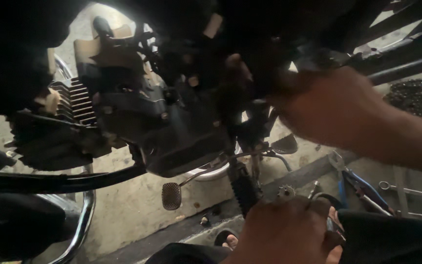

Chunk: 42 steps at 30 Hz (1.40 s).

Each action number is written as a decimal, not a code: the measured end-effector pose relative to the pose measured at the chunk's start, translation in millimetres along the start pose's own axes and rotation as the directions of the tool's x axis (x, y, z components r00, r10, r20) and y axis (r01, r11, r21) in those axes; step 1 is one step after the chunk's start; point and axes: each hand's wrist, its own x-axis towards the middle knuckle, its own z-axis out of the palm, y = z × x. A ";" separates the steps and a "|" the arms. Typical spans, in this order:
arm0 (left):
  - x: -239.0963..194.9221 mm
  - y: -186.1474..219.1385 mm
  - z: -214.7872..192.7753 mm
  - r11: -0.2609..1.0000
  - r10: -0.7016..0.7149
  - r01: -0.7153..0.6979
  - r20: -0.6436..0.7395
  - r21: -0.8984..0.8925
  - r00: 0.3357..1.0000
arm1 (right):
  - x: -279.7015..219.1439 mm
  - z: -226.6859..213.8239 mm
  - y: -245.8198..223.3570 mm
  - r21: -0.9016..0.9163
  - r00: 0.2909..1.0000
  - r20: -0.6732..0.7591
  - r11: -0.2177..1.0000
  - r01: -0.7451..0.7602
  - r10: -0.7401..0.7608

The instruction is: The person is working on a motorcycle engine, using a screwdriver to adjust or tighten components. The task involves precise hand movements and tool manipulation.

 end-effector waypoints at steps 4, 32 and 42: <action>-1.4 1.9 -2.0 0.994 0.111 -0.105 -0.202 0.038 0.973 | -7.3 -20.3 -0.9 -0.060 0.963 -0.252 0.995 0.084 -0.097; 26.6 5.2 13.0 0.995 0.097 -0.087 -0.233 0.051 0.968 | -16.1 21.0 10.2 0.172 0.972 -0.158 0.965 0.199 -0.173; 37.5 12.5 13.5 0.994 -0.012 0.027 -0.148 0.102 0.989 | -0.5 42.4 2.6 0.311 0.973 -0.195 0.933 0.181 -0.124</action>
